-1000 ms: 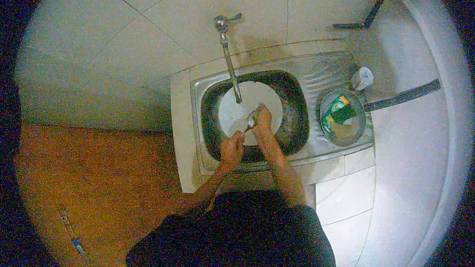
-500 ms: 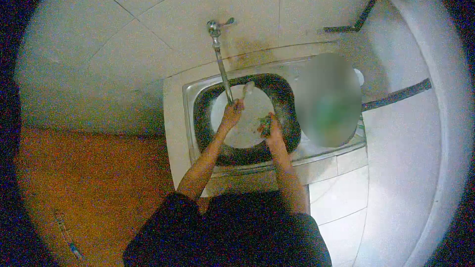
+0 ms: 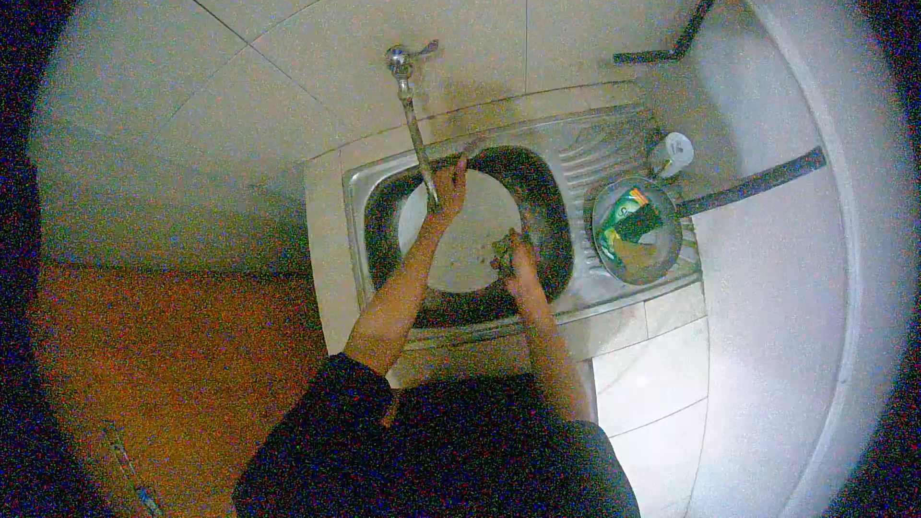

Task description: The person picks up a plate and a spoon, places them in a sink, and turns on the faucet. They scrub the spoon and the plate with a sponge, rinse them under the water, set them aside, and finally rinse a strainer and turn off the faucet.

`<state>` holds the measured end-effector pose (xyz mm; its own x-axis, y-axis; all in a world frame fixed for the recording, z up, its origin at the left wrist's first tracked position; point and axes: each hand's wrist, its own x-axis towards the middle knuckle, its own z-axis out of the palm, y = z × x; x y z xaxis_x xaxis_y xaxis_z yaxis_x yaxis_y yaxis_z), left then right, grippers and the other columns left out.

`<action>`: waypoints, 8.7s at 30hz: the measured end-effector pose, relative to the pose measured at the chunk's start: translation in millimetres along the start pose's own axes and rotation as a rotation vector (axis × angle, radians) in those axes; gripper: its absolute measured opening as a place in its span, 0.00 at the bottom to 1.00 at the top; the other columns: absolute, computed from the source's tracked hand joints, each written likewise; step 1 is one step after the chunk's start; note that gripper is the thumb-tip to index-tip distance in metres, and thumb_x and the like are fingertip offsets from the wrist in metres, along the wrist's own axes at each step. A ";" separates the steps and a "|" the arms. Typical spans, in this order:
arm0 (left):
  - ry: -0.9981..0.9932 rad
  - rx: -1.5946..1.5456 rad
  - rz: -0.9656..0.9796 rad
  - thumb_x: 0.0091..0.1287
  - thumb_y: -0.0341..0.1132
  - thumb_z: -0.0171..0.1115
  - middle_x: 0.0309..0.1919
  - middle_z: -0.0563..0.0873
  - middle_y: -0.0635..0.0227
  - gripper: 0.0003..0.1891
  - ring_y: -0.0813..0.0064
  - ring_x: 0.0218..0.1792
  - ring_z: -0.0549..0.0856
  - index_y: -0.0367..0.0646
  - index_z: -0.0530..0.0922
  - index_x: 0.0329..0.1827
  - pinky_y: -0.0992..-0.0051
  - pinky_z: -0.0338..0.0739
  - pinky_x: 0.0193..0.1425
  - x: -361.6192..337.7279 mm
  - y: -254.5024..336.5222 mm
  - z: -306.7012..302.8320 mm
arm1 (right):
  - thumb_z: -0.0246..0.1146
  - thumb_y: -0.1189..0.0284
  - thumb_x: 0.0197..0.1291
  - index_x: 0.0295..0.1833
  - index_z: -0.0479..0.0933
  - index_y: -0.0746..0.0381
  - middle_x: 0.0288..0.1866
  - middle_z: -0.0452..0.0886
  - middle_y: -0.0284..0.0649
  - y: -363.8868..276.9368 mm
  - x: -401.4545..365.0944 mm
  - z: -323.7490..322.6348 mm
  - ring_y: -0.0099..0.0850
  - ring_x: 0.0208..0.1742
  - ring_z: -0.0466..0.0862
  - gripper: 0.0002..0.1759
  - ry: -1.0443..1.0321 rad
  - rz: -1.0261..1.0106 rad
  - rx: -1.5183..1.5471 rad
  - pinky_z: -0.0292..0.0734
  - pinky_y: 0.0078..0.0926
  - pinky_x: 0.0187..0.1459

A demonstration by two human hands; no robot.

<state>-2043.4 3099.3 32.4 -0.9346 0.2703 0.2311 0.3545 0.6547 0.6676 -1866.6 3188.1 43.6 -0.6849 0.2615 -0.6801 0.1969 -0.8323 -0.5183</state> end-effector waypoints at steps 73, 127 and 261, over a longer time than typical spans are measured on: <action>-0.042 -0.727 -0.209 0.50 0.25 0.66 0.39 0.74 0.61 0.26 0.72 0.30 0.82 0.39 0.61 0.48 0.80 0.75 0.25 -69.9 28.8 -98.2 | 0.59 0.75 0.52 0.35 0.79 0.64 0.25 0.78 0.35 -0.7 -2.5 80.6 0.20 0.20 0.74 0.06 -0.276 -0.606 -0.765 0.72 0.18 0.18; -0.500 -0.747 -0.329 0.71 0.39 0.37 0.20 0.71 0.74 0.15 0.87 0.17 0.66 0.40 0.69 0.32 0.83 0.62 0.20 -113.3 18.1 -91.1 | 0.57 0.81 0.49 0.49 0.62 0.60 0.42 0.67 0.33 -6.2 -19.0 55.4 0.24 0.34 0.72 0.20 -0.387 -0.654 -0.721 0.68 0.22 0.36; -0.312 -0.589 -0.155 0.66 0.30 0.46 0.18 0.76 0.68 0.09 0.80 0.17 0.72 0.35 0.73 0.33 0.80 0.67 0.23 -79.8 37.7 -97.3 | 0.45 0.64 0.63 0.57 0.62 0.65 0.53 0.71 0.44 -12.1 15.9 64.8 0.37 0.50 0.74 0.21 -0.529 -0.201 0.260 0.70 0.37 0.51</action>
<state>-1958.3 3033.7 107.9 -0.8898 0.4533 -0.0536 0.0600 0.2327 0.9707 -1925.4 3170.6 72.6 -0.9588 0.2029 -0.1989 -0.1033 -0.9011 -0.4211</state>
